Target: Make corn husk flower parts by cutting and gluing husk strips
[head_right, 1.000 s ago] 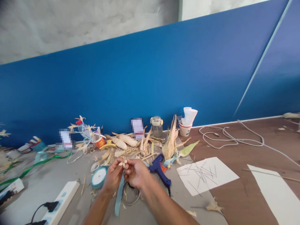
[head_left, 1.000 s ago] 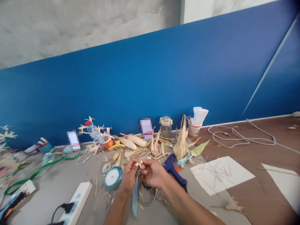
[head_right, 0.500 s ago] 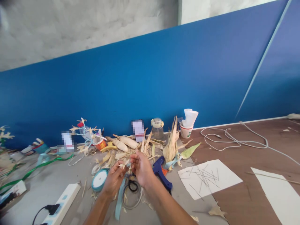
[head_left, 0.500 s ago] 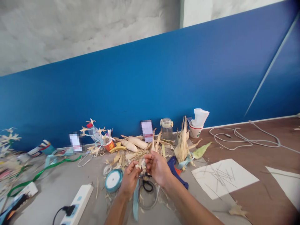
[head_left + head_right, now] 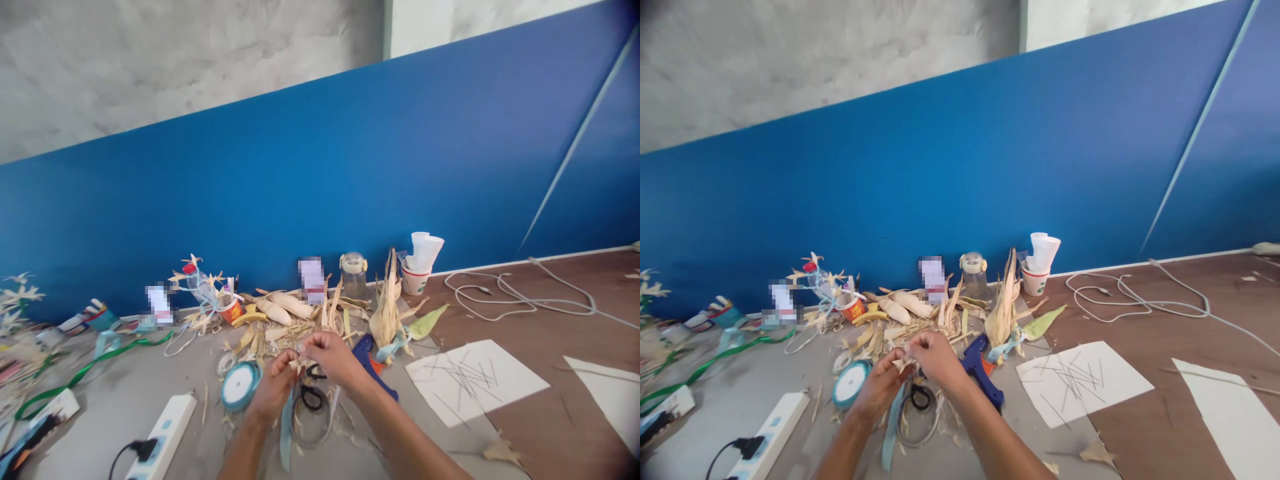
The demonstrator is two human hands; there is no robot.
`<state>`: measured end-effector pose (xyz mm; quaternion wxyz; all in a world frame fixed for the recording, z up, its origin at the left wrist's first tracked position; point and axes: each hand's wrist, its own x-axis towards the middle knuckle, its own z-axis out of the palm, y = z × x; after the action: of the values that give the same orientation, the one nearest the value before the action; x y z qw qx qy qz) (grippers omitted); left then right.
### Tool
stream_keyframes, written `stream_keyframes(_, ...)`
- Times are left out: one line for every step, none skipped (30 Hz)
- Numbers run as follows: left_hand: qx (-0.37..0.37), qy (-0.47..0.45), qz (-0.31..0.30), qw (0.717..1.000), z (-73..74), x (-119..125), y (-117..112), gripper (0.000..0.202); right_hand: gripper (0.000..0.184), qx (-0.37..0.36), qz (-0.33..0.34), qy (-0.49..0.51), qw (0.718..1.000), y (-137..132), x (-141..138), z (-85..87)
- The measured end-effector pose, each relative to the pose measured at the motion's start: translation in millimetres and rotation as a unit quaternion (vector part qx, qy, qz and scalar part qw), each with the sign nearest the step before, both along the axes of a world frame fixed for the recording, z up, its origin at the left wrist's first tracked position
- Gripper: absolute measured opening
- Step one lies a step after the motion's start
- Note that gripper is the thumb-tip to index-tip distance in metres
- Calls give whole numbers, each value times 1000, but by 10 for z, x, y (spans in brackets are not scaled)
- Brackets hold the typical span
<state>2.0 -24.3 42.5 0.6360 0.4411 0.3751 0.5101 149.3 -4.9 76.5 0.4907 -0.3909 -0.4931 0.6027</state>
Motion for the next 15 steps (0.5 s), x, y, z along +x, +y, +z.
stream_keyframes(4, 13, -5, 1000, 7, -2, -8, 32, 12, -1, 2, -3, 1000, 5, 4, -4)
stream_keyframes(8, 24, -10, 1000, 19, -3, -18, 31, 12, -4, 7, -7, 1000, 8, 8, -6)
stream_keyframes(13, 32, -14, 999, 35, -2, -28, 30, 12, -9, 13, -11, 1000, 8, 12, -4)
stream_keyframes(17, 37, -18, 999, 53, -1, -37, 29, 12, -15, 18, -16, 1000, 6, 15, -1)
stream_keyframes(20, 41, -21, 999, 71, 2, -45, 28, 12, -19, 23, -20, 999, 2, 16, 4)
stream_keyframes(21, 44, -22, 999, 84, 3, -51, 28, 13, -22, 28, -25, 999, -3, 16, 9)
stream_keyframes(20, 46, -22, 998, 92, 3, -54, 28, 15, -22, 31, -28, 999, -10, 16, 14)
stream_keyframes(18, 49, -20, 998, 90, 1, -54, 29, 18, -20, 31, -30, 999, -18, 15, 19)
stream_keyframes(15, 53, -18, 998, 80, -3, -51, 29, 21, -19, 30, -29, 999, -25, 14, 23)
stream_keyframes(11, 57, -14, 998, 62, -10, -44, 29, 25, -20, 28, -26, 999, -31, 16, 25)
stream_keyframes(9, 60, -13, 998, 39, -18, -36, 29, 28, -23, 29, -21, 999, -35, 19, 24)
stream_keyframes(11, 64, -11, 998, 13, -26, -26, 29, 31, -29, 35, -15, 999, -36, 24, 18)
stream_keyframes(11, 71, -3, 997, -11, -34, -16, 30, 34, -40, 43, -5, 998, -33, 30, 6)
stream_keyframes(9, 73, 7, 997, -32, -41, -5, 31, 36, -61, 52, 10, 997, -26, 36, -13)
stream_keyframes(4, 71, 22, 997, -48, -46, 5, 33, 37, -87, 63, 31, 994, -16, 41, -39)
